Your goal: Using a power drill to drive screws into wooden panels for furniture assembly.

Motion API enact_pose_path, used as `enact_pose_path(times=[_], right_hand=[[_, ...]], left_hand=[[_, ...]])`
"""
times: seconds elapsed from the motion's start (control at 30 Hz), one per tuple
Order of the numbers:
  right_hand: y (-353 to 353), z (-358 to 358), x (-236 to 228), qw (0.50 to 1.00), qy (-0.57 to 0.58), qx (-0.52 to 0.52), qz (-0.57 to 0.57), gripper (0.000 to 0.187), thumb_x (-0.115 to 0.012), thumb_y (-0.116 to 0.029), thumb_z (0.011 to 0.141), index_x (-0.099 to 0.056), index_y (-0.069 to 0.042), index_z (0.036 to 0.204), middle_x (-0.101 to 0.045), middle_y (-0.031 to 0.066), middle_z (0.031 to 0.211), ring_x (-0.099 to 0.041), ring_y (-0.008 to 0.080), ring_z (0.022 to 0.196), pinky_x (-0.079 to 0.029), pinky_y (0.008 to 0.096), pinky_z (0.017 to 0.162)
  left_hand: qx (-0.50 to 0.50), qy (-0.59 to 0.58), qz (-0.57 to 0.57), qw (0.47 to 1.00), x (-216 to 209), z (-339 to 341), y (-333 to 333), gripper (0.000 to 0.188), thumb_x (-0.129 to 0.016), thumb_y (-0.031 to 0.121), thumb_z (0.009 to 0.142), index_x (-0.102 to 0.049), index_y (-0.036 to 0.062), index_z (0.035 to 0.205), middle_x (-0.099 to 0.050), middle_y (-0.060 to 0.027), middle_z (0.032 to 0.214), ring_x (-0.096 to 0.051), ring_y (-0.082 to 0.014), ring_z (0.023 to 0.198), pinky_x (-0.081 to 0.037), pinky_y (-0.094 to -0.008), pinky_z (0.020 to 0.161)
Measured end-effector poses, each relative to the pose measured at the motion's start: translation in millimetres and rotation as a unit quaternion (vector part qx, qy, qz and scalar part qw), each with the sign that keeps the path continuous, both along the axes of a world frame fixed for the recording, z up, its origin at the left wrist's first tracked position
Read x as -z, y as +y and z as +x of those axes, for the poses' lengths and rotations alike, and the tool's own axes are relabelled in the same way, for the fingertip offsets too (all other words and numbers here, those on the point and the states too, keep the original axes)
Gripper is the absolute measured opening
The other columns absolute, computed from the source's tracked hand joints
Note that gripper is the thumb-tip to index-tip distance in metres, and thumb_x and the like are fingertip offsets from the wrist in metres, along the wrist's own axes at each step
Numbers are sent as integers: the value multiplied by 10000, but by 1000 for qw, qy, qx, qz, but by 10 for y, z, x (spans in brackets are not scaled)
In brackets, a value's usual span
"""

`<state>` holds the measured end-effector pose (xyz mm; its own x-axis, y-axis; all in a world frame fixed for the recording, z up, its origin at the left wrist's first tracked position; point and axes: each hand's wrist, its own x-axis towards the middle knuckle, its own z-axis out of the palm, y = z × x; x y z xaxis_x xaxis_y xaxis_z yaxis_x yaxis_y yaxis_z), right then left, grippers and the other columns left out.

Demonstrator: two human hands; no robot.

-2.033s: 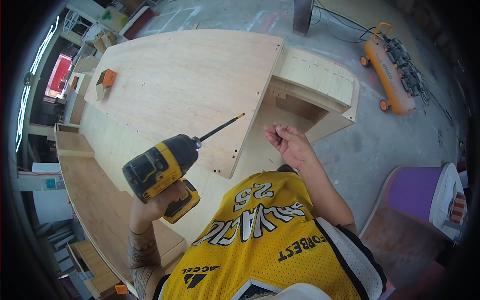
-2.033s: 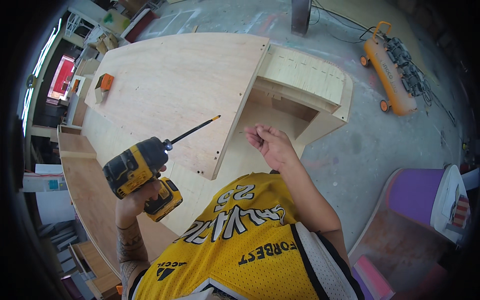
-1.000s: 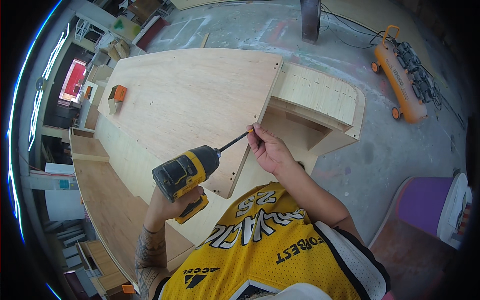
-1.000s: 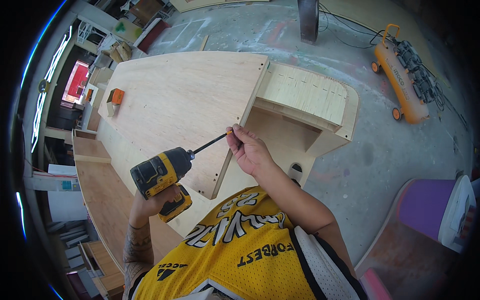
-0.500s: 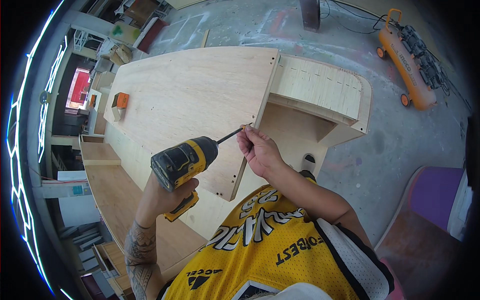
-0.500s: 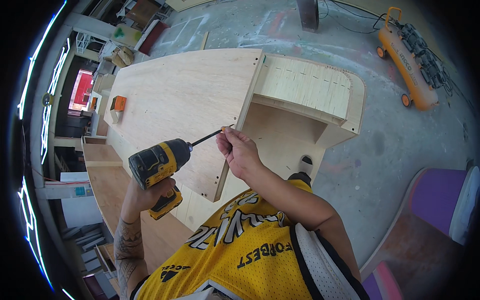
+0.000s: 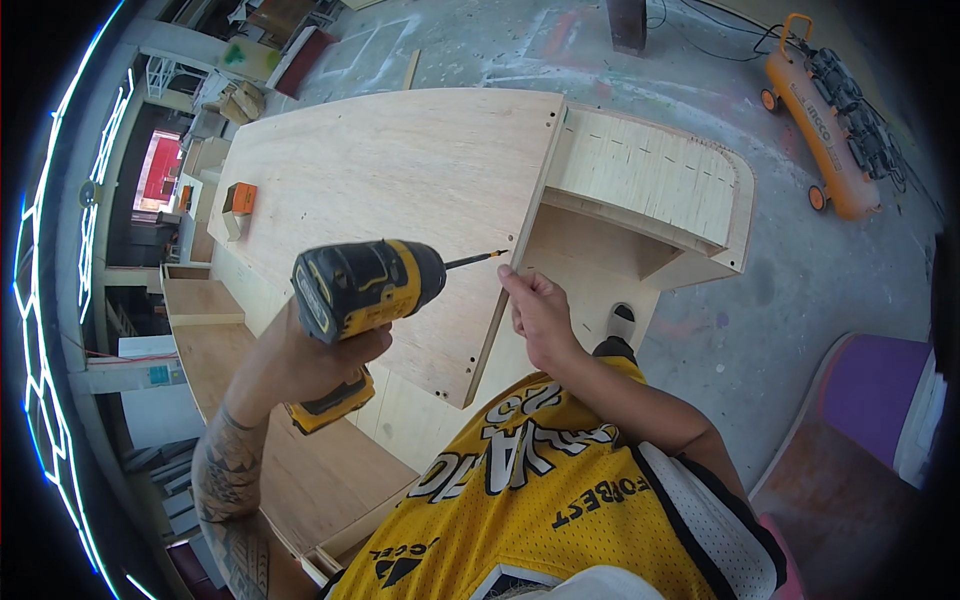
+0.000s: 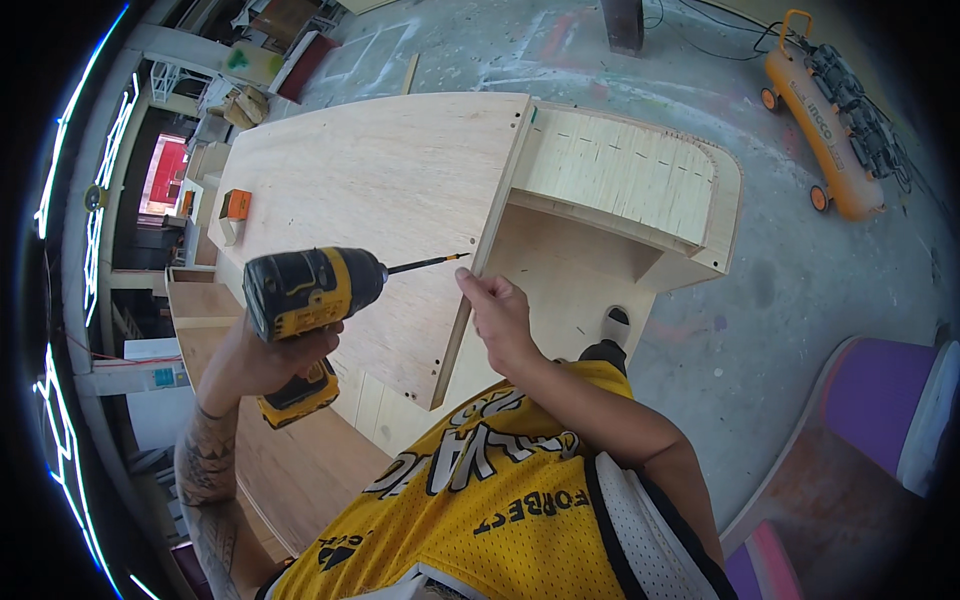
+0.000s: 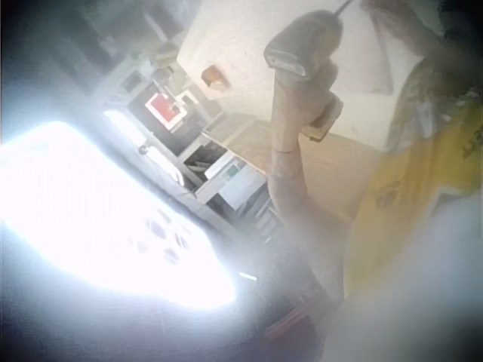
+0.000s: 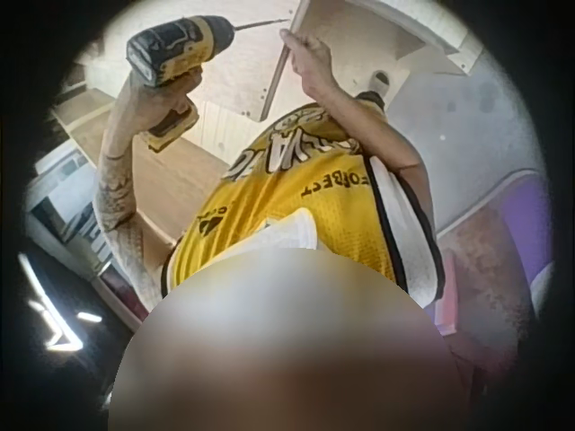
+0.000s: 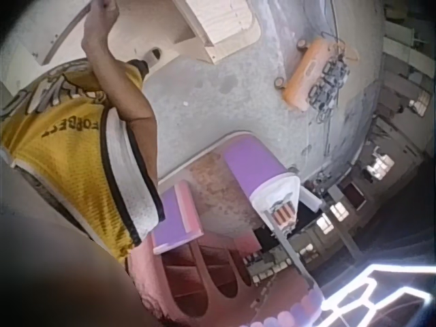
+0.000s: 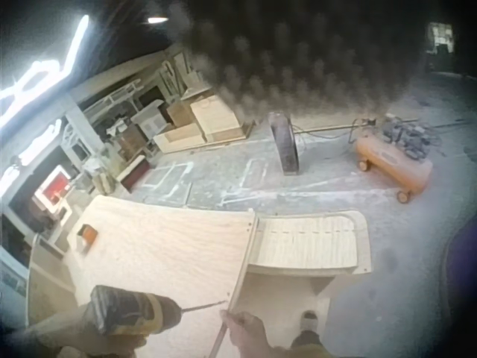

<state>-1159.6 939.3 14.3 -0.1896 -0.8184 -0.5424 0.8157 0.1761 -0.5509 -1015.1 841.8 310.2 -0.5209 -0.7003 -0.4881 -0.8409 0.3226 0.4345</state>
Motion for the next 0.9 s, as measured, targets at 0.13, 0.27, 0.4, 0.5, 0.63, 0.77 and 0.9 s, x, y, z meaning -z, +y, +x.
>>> enact_pose_path(times=[0.13,0.27,0.4,0.5,0.63,0.77,0.9], right_hand=[[-10,91,189,976,194,-49,85,482,-802,-474,918,-689,-17,1023,-666,58,832,-625,146,767,-532,296,734],[-46,66,309,961,235,-132,-56,635,-768,-556,909,-724,50,1090,-716,118,897,-662,205,825,-542,343,794],[-61,-20,311,935,299,-182,-53,656,-727,-588,922,-758,58,1029,-724,132,883,-666,204,798,-543,347,775],[-61,-61,263,935,290,-194,-61,653,-712,-594,930,-764,50,1019,-716,118,846,-663,203,772,-545,355,758],[-67,-133,204,924,301,-228,-51,648,-715,-598,925,-769,42,1011,-707,111,828,-659,201,762,-543,358,745],[-96,-219,183,908,318,-266,-53,660,-711,-619,919,-776,37,958,-693,117,801,-657,212,754,-542,364,740],[-105,-258,175,897,331,-288,-59,679,-708,-643,908,-779,33,920,-685,131,794,-657,233,752,-543,380,739]], left_hand=[[12,-71,10,997,-159,-239,-160,321,-774,187,856,-680,23,1115,-722,-96,920,-689,-186,813,-594,-375,784],[11,-119,9,993,-175,-355,-213,372,-775,205,856,-667,33,1167,-721,-104,957,-705,-207,842,-598,-377,799],[31,-138,-24,990,-122,-377,-218,457,-789,221,854,-635,51,1248,-717,-136,1069,-721,-247,936,-598,-392,843],[37,-138,-19,990,-98,-371,-239,486,-805,238,853,-626,55,1265,-710,-146,1102,-719,-264,978,-594,-399,866],[32,-140,-11,990,-53,-345,-261,492,-815,244,853,-627,55,1267,-708,-135,1099,-718,-267,982,-593,-399,874],[70,-99,-32,992,19,-313,-280,498,-826,239,850,-629,65,1273,-703,-129,1114,-715,-272,1002,-589,-396,888],[60,-98,-25,993,72,-291,-285,507,-834,235,846,-628,68,1278,-701,-134,1124,-714,-280,1018,-584,-392,900]])
